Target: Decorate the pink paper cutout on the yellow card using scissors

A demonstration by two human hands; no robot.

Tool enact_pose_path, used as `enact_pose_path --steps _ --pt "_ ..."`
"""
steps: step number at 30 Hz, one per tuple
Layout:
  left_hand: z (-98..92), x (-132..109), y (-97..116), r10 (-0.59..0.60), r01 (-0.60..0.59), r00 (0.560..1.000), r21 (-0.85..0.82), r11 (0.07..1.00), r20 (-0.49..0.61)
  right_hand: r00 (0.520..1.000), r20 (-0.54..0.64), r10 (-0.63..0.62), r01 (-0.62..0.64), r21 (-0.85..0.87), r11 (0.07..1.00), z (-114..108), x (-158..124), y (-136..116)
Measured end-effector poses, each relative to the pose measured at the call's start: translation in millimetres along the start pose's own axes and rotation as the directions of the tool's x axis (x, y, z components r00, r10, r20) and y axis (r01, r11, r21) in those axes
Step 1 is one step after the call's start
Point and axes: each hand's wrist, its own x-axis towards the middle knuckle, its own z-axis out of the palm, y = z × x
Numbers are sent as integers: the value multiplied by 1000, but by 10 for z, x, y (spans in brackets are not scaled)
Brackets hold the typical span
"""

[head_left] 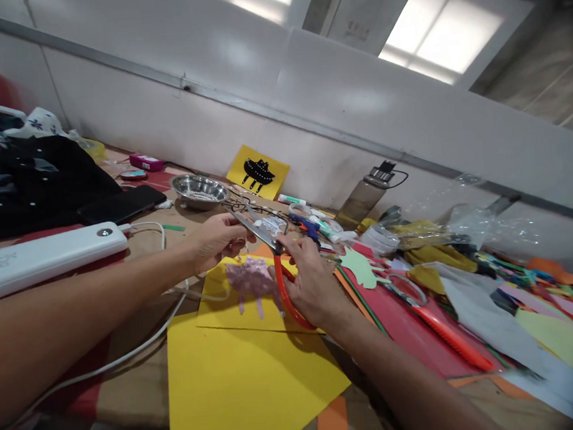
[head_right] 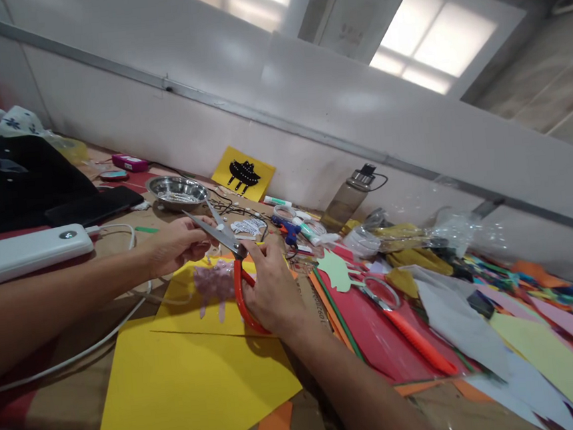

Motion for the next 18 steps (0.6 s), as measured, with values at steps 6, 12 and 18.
enact_pose_path --steps 6,12,18 --pt "-18 9 -6 31 -31 999 25 999 -8 999 34 16 -17 33 999 -25 2 -4" --pt "-28 2 -10 31 -31 1000 28 999 0 998 63 20 -25 88 996 -44 5 14" --pt "-55 26 -34 49 -49 999 55 997 9 998 66 10 -17 106 994 -40 7 30"
